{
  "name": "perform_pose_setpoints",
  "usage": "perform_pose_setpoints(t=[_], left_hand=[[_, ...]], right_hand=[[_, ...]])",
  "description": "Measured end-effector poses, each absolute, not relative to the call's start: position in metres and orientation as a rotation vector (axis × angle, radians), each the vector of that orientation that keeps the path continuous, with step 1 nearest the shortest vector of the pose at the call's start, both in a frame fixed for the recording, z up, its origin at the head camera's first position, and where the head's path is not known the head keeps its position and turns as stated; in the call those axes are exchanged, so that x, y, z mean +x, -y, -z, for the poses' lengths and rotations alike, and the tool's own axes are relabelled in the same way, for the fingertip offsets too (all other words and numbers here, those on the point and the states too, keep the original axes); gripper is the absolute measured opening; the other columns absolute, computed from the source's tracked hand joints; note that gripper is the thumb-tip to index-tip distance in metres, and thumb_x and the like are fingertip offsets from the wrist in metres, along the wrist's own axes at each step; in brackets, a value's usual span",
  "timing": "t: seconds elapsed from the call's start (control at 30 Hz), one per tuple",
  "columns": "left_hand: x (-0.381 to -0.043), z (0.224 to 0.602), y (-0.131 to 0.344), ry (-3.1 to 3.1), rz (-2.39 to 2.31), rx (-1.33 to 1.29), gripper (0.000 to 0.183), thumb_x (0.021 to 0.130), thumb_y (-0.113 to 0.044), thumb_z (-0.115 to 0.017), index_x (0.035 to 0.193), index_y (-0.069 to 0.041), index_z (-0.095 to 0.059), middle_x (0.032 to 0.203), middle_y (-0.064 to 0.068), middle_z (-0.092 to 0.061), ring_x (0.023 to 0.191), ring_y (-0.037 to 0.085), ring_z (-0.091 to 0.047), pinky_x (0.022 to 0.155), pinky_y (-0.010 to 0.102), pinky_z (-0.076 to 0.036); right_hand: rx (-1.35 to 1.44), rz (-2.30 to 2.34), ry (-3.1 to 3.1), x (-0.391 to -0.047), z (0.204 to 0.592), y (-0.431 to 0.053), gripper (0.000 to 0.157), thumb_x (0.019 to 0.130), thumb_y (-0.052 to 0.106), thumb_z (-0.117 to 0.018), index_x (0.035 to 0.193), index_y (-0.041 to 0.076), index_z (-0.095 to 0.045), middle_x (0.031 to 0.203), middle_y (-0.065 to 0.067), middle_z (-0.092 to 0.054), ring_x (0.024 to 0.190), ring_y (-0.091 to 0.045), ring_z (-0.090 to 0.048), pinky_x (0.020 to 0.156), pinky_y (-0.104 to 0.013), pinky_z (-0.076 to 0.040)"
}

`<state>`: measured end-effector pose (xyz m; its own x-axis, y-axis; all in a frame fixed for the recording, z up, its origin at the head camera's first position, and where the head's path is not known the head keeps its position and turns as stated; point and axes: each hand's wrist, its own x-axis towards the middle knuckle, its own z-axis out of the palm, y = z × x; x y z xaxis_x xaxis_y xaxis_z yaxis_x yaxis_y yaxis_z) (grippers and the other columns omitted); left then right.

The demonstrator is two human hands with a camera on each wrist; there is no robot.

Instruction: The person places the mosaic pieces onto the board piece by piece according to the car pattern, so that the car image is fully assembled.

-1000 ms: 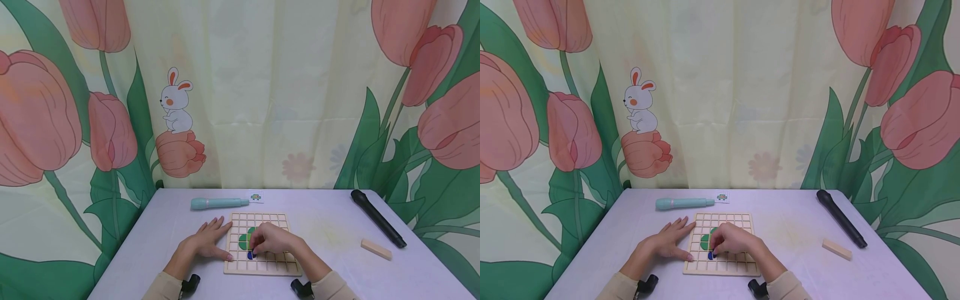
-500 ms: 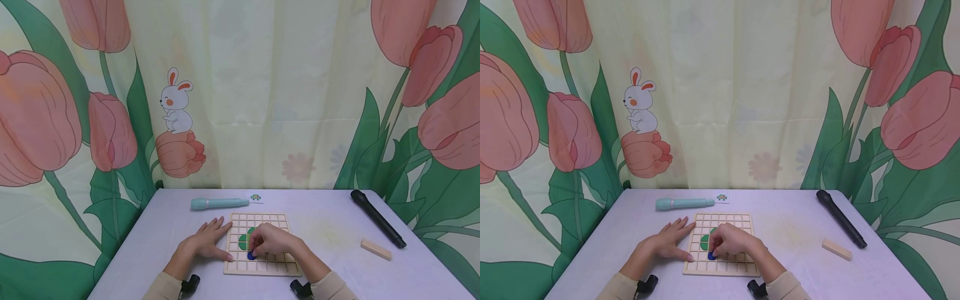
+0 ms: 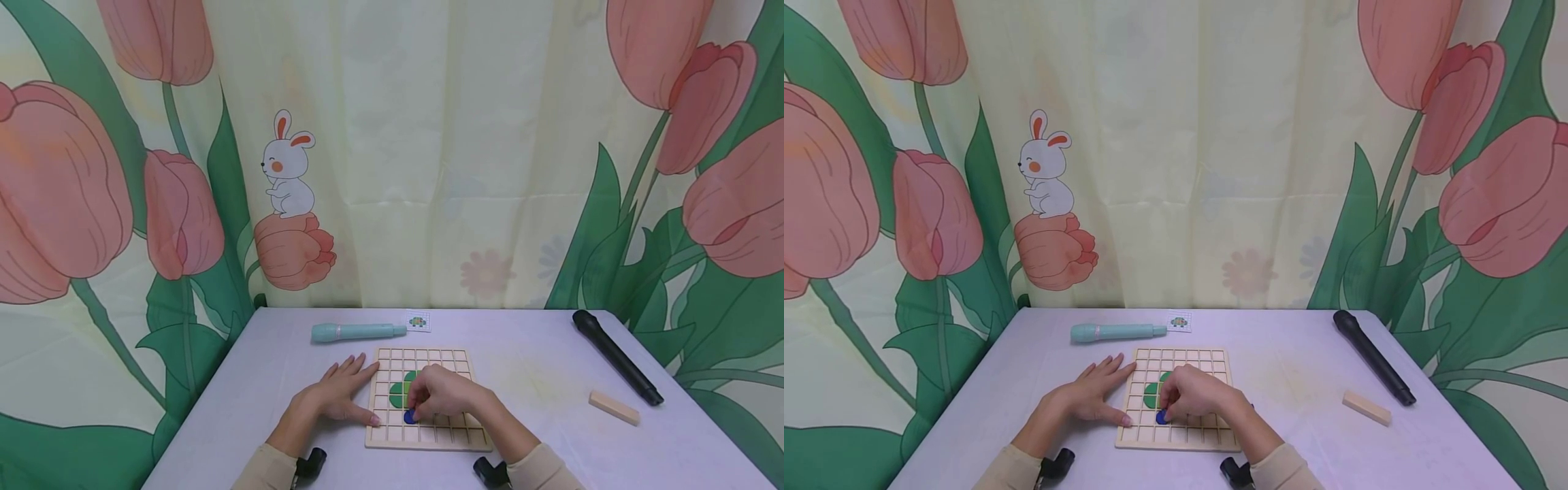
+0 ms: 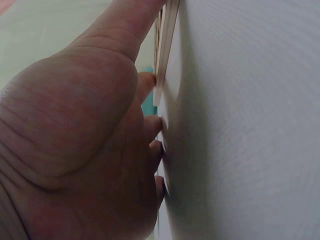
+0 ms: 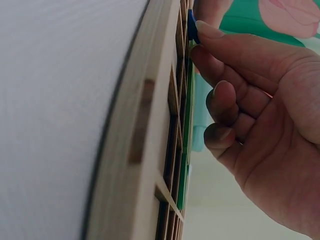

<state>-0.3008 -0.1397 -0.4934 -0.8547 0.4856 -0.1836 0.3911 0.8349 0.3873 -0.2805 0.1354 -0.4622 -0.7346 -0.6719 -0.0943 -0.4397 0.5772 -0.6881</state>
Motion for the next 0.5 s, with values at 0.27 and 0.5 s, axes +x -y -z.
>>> perform_pose_setpoints(t=[0.27,0.5], left_hand=[[-0.3018,0.4944,0.1400,-2.754,-0.481,0.669,0.117,0.071,-0.082,-0.074,0.166,-0.032,-0.028,0.176,0.010,-0.015,0.164,0.033,-0.010,0.130,0.062,-0.010],[-0.3023,0.4958,0.1402,-2.744,-0.484,0.671,0.117,0.072,-0.082,-0.074,0.166,-0.031,-0.028,0.176,0.010,-0.015,0.164,0.033,-0.009,0.130,0.062,-0.010]], right_hand=[[-0.890,0.926,-2.484,-0.2793,0.4615,-0.1351,0.013,0.084,0.005,-0.085,0.084,0.016,-0.079,0.077,0.009,-0.072,0.066,-0.002,-0.058,0.063,-0.019,-0.051],[-0.890,0.927,-2.488,-0.2791,0.4615,-0.1363,0.012,0.084,0.005,-0.085,0.085,0.016,-0.080,0.078,0.009,-0.073,0.066,-0.003,-0.058,0.063,-0.019,-0.050]])
